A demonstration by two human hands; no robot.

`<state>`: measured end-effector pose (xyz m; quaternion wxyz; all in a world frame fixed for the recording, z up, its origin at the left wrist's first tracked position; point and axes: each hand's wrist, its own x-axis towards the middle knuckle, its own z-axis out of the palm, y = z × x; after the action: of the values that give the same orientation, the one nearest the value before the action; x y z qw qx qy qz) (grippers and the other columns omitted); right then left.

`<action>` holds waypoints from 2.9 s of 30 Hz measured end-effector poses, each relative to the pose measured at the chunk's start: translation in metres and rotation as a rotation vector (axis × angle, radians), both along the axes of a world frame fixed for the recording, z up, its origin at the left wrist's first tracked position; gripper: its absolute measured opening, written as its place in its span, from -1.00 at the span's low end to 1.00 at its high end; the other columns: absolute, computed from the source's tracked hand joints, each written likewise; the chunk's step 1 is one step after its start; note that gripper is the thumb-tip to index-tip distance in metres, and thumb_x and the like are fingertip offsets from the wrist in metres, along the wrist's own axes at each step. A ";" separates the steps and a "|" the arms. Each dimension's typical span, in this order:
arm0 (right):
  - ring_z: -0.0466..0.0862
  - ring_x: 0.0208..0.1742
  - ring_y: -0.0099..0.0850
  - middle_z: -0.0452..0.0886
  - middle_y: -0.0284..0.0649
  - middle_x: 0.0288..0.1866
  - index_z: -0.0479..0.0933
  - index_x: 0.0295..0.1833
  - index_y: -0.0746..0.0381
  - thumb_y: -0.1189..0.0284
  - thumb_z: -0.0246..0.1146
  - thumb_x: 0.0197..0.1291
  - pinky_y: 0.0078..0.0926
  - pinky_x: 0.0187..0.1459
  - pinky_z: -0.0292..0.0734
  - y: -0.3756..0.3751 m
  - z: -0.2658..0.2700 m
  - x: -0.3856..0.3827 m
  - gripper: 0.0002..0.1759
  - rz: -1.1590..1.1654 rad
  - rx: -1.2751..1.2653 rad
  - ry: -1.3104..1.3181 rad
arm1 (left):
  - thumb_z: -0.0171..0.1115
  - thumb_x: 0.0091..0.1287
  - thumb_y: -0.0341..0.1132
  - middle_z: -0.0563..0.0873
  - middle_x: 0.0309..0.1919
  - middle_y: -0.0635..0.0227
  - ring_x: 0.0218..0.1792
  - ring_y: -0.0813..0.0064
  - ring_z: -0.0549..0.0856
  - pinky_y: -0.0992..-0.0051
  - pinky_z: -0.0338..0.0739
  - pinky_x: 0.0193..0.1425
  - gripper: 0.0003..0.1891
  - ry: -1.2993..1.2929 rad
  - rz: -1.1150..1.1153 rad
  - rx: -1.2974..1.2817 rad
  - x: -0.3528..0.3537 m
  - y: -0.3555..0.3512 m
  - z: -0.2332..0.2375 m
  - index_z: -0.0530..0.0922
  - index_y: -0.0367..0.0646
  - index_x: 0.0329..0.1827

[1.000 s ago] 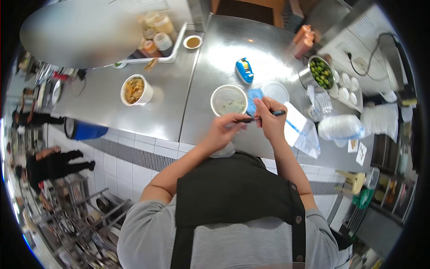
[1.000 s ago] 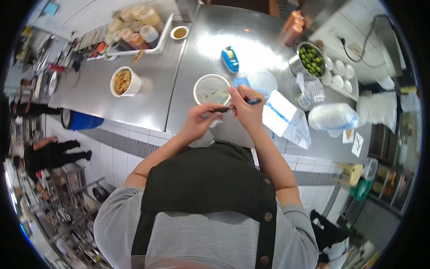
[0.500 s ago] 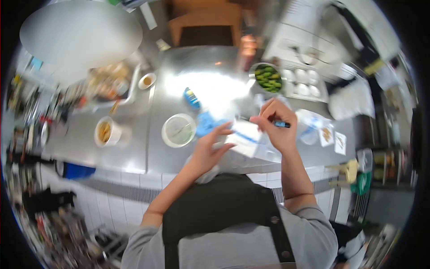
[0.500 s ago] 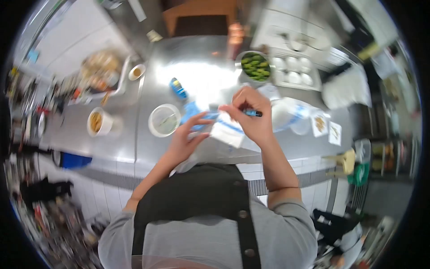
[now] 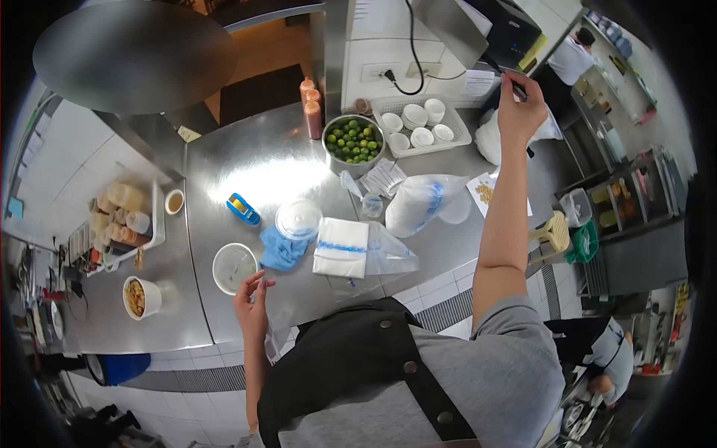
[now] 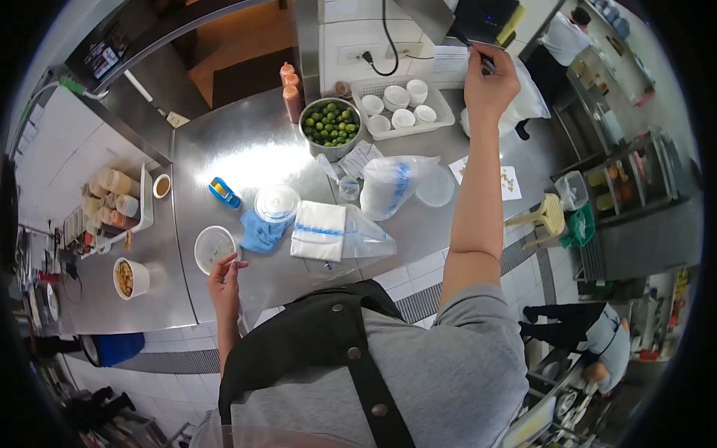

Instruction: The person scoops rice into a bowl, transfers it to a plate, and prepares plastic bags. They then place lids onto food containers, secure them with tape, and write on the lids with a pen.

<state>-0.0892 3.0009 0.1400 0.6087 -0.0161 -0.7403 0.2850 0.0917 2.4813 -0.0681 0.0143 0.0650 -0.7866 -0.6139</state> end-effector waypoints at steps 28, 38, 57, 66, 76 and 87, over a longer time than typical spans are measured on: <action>0.57 0.09 0.01 0.57 -0.05 -0.01 0.52 -0.14 0.29 0.68 0.36 -0.03 -0.11 0.12 0.49 -0.309 -0.264 0.041 -0.71 0.979 0.552 -0.941 | 0.34 0.38 -0.06 0.81 -0.36 0.21 -0.31 0.49 0.67 0.47 0.47 -0.17 -0.58 -0.502 0.510 0.081 0.027 -0.316 -0.133 0.66 -0.33 -0.04; 0.61 0.13 0.01 0.61 0.00 0.05 0.53 -0.24 0.31 0.66 0.32 0.00 -0.18 0.15 0.52 -0.330 -0.308 0.057 -0.82 0.720 0.455 -0.989 | 0.33 0.35 -0.11 0.77 -0.26 0.20 -0.27 0.41 0.72 0.46 0.51 -0.14 -0.63 -0.162 0.819 0.478 -0.010 -0.424 -0.124 0.61 -0.30 -0.07; 0.59 0.30 -0.38 0.50 -0.13 0.39 0.45 0.01 0.29 0.65 0.24 0.36 -0.43 0.16 0.62 -0.605 -0.225 0.088 -0.83 1.523 -0.475 -1.132 | 0.32 0.26 -0.36 0.83 -0.32 0.20 -0.53 0.71 0.45 0.60 0.28 -0.42 -0.88 -0.249 0.725 0.606 0.012 -0.357 -0.098 0.65 -0.21 -0.40; 0.46 0.43 0.04 0.44 0.06 0.40 0.43 0.06 0.28 0.56 0.29 0.29 -0.04 0.32 0.44 -0.685 -0.248 0.089 -0.73 1.387 0.204 -1.041 | 0.27 0.42 -0.27 0.85 -0.21 0.26 -0.55 0.76 0.41 0.64 0.26 -0.44 -0.80 -0.382 0.367 0.687 0.029 -0.296 -0.086 0.68 -0.22 -0.08; 0.24 0.55 0.12 0.32 0.03 0.50 0.45 0.10 0.25 0.49 0.34 0.22 0.23 0.46 0.18 -0.710 -0.248 0.109 -0.64 1.183 0.909 -0.974 | 0.21 0.44 -0.23 0.79 -0.29 0.31 -0.38 0.65 0.61 0.59 0.41 -0.30 -0.69 -0.280 0.602 0.488 0.025 -0.369 -0.079 0.68 -0.21 0.11; 0.07 0.63 0.18 0.21 -0.02 0.57 0.28 0.52 0.02 -0.03 0.53 -0.02 0.35 0.49 0.02 -0.728 -0.233 0.076 0.01 1.181 0.886 -0.984 | 0.41 0.29 -0.38 0.76 -0.34 0.36 -0.22 0.59 0.72 0.52 0.54 -0.01 -0.69 -0.102 0.580 0.237 0.008 -0.359 -0.087 0.74 -0.25 0.09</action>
<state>-0.0132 2.2731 -0.0925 -0.0745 0.4851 -0.8478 0.2008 0.0995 2.1224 -0.1554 0.1416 0.3188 -0.6579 -0.6675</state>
